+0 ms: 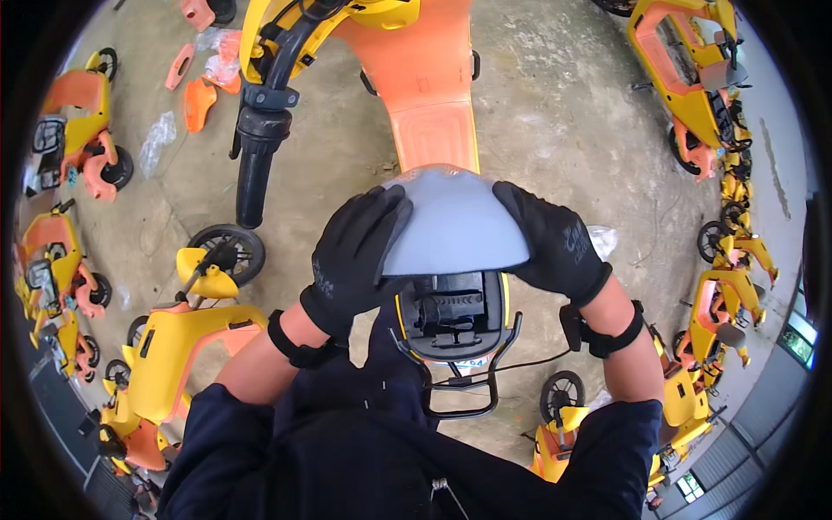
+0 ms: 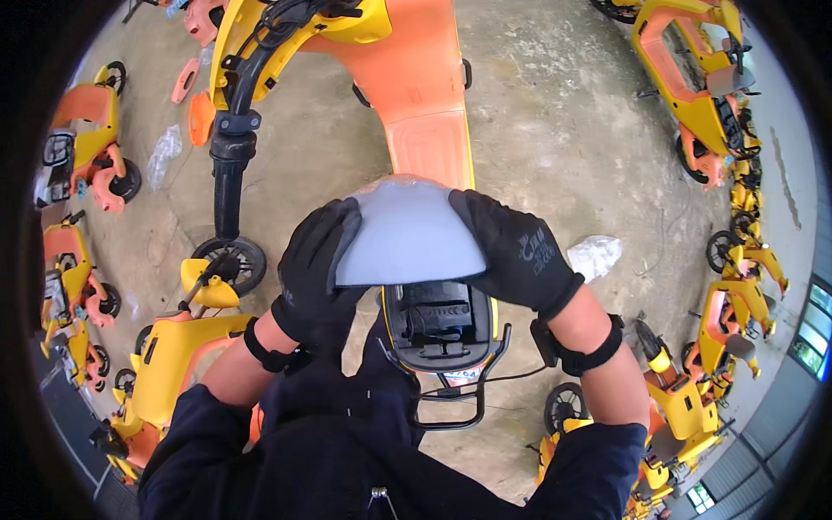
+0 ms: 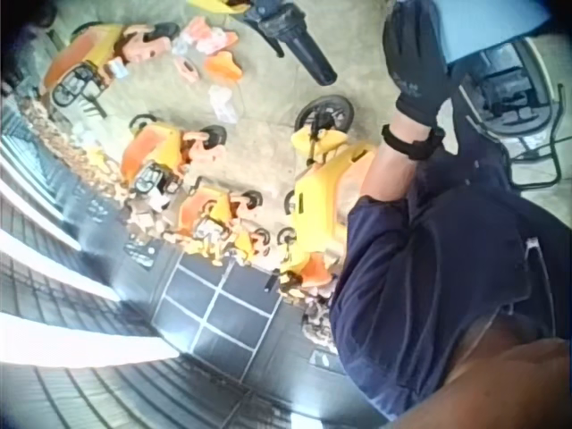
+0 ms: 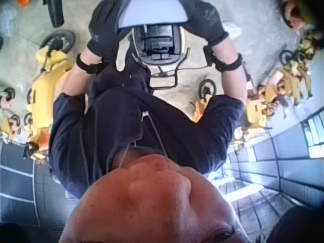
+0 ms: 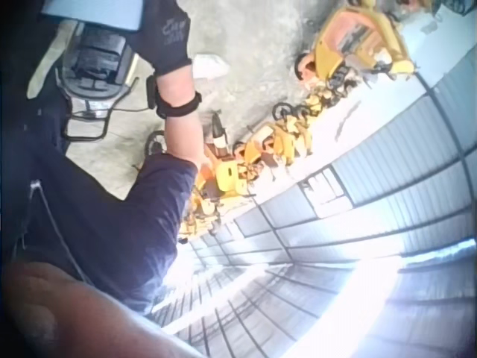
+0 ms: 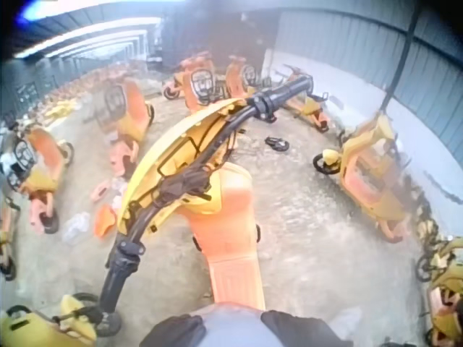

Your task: The person opens the seat of an electric scooter and manipulates components inside the battery compartment by hand, then closes the seat and checks its latching.

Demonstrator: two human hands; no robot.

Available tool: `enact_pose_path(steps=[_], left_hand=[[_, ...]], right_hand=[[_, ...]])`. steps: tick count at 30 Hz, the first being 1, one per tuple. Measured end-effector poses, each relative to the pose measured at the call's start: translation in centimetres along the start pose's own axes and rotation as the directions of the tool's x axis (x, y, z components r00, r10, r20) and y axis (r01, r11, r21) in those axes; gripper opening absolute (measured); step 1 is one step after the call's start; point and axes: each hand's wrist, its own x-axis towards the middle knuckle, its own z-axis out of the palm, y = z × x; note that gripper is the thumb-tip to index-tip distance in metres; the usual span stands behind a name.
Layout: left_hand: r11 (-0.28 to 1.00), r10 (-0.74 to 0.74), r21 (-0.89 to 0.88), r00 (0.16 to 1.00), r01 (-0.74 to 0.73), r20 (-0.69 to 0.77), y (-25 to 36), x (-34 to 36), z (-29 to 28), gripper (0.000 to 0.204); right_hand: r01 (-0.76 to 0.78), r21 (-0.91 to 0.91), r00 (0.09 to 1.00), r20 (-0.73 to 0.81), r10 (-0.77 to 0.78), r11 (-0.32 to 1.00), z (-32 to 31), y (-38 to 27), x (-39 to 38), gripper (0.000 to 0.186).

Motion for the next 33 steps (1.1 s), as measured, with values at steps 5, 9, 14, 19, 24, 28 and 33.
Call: enact_pose_path(steps=[5, 9, 14, 19, 24, 28, 33], left_hand=[[0.999, -0.045, 0.001, 0.998, 0.045, -0.047, 0.5, -0.2, -0.3, 0.055], [0.996, -0.085, 0.009, 0.996, 0.085, 0.031, 2.3, 1.0, -1.1, 0.065], [0.983, -0.133, 0.154, 0.969, 0.102, 0.206, 5.0, 4.0, -0.6, 0.065], [0.985, -0.027, 0.173, 0.974, -0.012, 0.224, 3.0, 4.3, -0.8, 0.060], [0.997, -0.010, 0.071, 0.979, -0.005, 0.206, 2.6, 3.7, -1.3, 0.057], [0.998, -0.018, 0.069, 0.983, 0.005, 0.185, 2.4, 3.8, -1.1, 0.054], [0.994, -0.103, 0.056, 0.984, 0.096, 0.147, 2.5, 3.6, -0.7, 0.063]], right_hand=[[-0.030, 0.547, 0.996, 0.084, -0.019, 0.836, -1.0, 2.3, 0.1, 0.070], [0.125, 0.509, 0.992, -0.087, -0.094, 0.851, 1.0, 5.4, 4.6, 0.041], [0.267, 0.550, 0.930, 0.068, -0.362, 0.791, 2.7, 4.8, 7.7, 0.037], [0.043, 0.522, 0.964, 0.203, -0.174, 0.852, 2.3, 4.3, 5.8, 0.034], [0.034, 0.491, 0.998, 0.026, -0.054, 0.871, 2.2, 3.4, 3.9, 0.031], [-0.282, 0.716, 0.959, 0.189, 0.212, 0.639, 1.8, 3.3, 2.2, 0.036], [-0.188, 0.898, 0.963, 0.090, 0.253, 0.397, 1.5, 2.6, 0.7, 0.061]])
